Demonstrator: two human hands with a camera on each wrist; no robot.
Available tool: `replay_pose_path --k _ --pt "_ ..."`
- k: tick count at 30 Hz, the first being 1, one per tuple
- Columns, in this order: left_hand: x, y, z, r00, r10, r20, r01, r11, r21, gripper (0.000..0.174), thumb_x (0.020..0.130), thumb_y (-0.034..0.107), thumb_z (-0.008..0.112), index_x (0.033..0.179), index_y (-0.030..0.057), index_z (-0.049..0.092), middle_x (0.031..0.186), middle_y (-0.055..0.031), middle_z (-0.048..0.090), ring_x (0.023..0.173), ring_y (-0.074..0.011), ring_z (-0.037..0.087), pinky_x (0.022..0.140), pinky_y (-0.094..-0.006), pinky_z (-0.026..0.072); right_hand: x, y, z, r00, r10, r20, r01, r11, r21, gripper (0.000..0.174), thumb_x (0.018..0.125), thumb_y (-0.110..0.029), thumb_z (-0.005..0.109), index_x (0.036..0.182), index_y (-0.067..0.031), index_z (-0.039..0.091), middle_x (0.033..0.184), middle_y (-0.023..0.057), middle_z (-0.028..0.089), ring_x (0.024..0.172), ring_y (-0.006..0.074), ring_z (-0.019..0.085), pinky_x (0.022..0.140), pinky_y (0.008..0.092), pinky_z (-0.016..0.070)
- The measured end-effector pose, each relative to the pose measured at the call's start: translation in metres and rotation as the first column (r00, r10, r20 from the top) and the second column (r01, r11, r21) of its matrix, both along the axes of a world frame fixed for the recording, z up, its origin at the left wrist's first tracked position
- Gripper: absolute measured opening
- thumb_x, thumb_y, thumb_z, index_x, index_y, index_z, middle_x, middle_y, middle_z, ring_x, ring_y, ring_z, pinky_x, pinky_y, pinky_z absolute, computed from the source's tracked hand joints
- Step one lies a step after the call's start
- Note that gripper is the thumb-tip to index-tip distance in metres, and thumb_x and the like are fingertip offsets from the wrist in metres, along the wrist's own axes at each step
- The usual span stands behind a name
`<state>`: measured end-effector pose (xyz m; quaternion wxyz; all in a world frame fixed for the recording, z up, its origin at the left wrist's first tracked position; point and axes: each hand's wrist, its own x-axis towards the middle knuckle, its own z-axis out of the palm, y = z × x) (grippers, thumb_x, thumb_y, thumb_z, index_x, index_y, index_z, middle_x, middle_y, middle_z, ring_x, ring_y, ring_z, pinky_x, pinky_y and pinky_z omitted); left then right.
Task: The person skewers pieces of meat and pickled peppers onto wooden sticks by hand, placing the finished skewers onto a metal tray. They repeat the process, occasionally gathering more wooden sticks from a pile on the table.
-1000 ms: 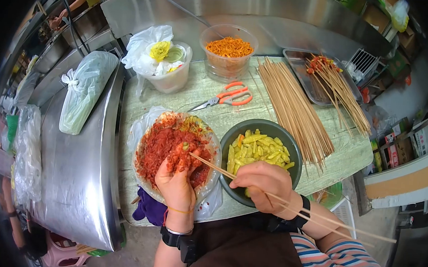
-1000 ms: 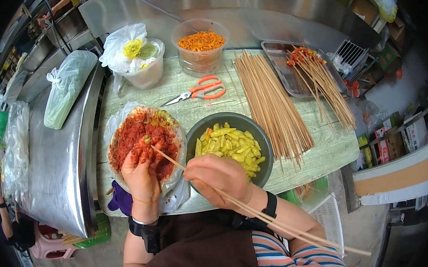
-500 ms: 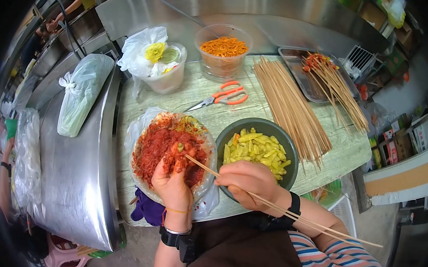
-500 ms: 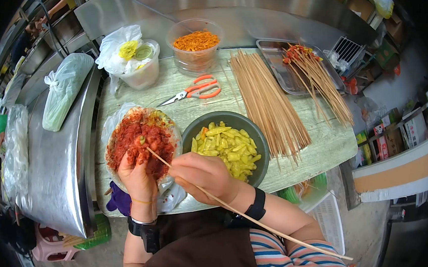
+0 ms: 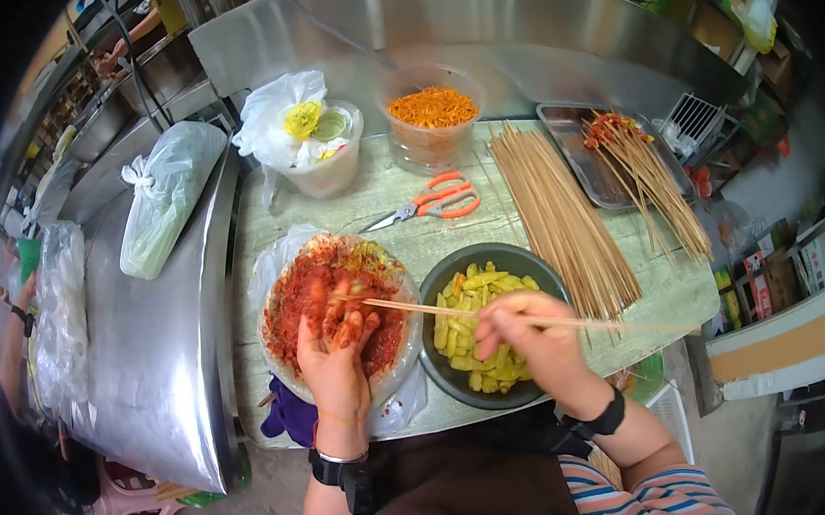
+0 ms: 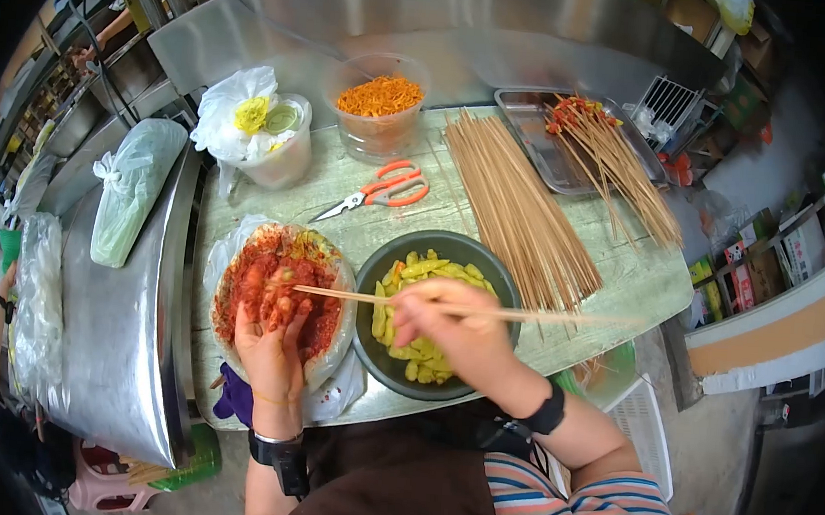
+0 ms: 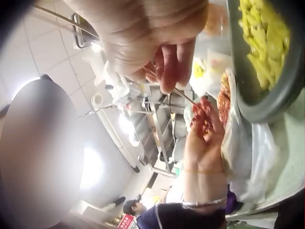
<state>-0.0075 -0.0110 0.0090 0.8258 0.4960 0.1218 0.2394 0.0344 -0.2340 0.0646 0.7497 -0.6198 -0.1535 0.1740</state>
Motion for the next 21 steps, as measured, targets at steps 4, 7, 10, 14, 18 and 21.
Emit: replay_pose_path --k 4,7,10,14,18,21 --pt "-0.002 -0.003 0.004 0.967 -0.118 0.227 0.138 0.988 -0.075 0.056 0.091 0.023 0.048 0.14 0.0101 0.025 0.142 -0.0171 0.034 0.127 -0.0361 0.039 0.097 -0.0499 0.0388 0.019 -0.044 -0.008 0.974 -0.175 -0.147 0.204 0.954 0.222 0.023 0.094 -0.016 0.048 0.105 0.002 0.057 0.092 0.0124 0.063 0.081 0.018 0.063 0.071 0.0288 0.0523" --pt "-0.005 -0.004 0.003 0.987 -0.041 0.154 0.053 0.996 -0.076 0.056 0.088 0.017 0.052 0.138 0.0059 0.029 0.135 -0.0187 0.042 0.116 -0.032 0.049 0.091 -0.0449 0.0441 0.037 -0.079 -0.009 0.938 -0.284 -0.201 0.337 0.884 0.323 0.029 0.096 -0.021 0.042 0.11 0.0011 0.052 0.096 0.0156 0.062 0.087 0.0204 0.062 0.077 0.0304 0.05" --pt "-0.006 -0.004 -0.002 0.998 -0.006 0.063 0.011 0.998 -0.069 0.043 0.091 0.006 0.04 0.133 0.0068 0.037 0.132 -0.0133 0.046 0.115 -0.0259 0.051 0.092 -0.0394 0.0438 0.067 -0.112 -0.011 0.848 -0.51 -0.148 0.526 0.77 0.361 0.027 0.096 -0.021 0.043 0.111 -0.0005 0.05 0.102 0.0169 0.06 0.093 0.0217 0.06 0.08 0.0319 0.0486" --pt "-0.006 -0.014 0.02 1.0 -0.014 0.004 0.013 0.998 0.064 0.043 0.088 0.002 0.043 0.131 0.0038 0.041 0.129 -0.0137 0.048 0.112 -0.0264 0.052 0.09 -0.0372 0.0459 0.139 -0.158 -0.017 0.706 -0.698 -0.123 0.67 0.6 0.437 0.026 0.095 -0.022 0.045 0.112 -0.0024 0.047 0.11 0.0178 0.058 0.098 0.0236 0.058 0.083 0.0333 0.0476" --pt "-0.006 -0.018 0.022 0.995 0.043 -0.091 -0.02 0.972 0.233 0.042 0.086 0.0 0.048 0.128 0.0012 0.046 0.129 -0.0143 0.048 0.109 -0.0276 0.053 0.088 -0.0355 0.0482 0.219 -0.19 -0.026 0.64 -0.737 -0.218 0.722 0.48 0.498 0.029 0.095 -0.023 0.045 0.115 -0.0028 0.044 0.116 0.0183 0.055 0.101 0.0255 0.057 0.085 0.0339 0.0471" --pt "0.005 -0.021 0.023 0.996 0.041 -0.08 -0.013 0.946 0.325 0.042 0.086 0.0 0.048 0.128 0.0011 0.046 0.129 -0.0142 0.049 0.108 -0.0277 0.053 0.088 -0.0356 0.0482 0.273 -0.212 -0.035 0.577 -0.774 -0.26 0.753 0.381 0.536 0.034 0.094 -0.025 0.046 0.118 -0.0022 0.041 0.12 0.0183 0.053 0.104 0.0273 0.056 0.087 0.0349 0.0466"
